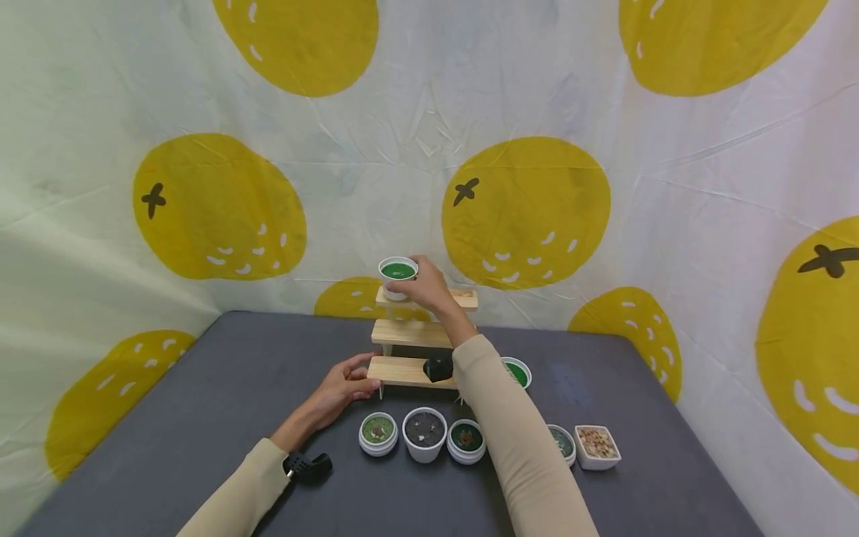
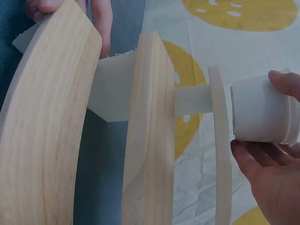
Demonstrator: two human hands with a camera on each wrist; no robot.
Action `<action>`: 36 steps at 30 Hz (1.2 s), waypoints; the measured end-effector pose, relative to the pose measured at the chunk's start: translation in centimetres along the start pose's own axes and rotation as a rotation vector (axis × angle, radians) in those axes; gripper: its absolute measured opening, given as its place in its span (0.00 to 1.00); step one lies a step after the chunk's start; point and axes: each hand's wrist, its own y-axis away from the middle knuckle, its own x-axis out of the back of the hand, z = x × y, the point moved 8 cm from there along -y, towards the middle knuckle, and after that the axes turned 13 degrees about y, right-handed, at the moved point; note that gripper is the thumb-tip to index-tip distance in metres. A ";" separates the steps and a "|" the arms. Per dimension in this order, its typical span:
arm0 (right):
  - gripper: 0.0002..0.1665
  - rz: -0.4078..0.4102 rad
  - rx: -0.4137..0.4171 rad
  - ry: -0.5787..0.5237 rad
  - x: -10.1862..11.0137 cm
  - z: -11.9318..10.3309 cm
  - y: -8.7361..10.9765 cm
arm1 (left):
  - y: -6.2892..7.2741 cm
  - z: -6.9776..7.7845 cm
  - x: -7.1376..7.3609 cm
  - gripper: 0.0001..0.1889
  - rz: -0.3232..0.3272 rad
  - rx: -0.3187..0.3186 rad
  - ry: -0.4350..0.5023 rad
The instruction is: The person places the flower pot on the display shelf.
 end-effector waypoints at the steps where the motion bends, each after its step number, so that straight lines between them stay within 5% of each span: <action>1: 0.46 0.001 -0.002 0.001 0.0 0.0 0.1 | 0.0 0.0 -0.1 0.41 -0.005 -0.001 -0.001; 36: 0.48 -0.002 -0.028 0.029 -0.4 0.4 -0.1 | -0.1 0.0 0.0 0.40 0.004 -0.005 0.008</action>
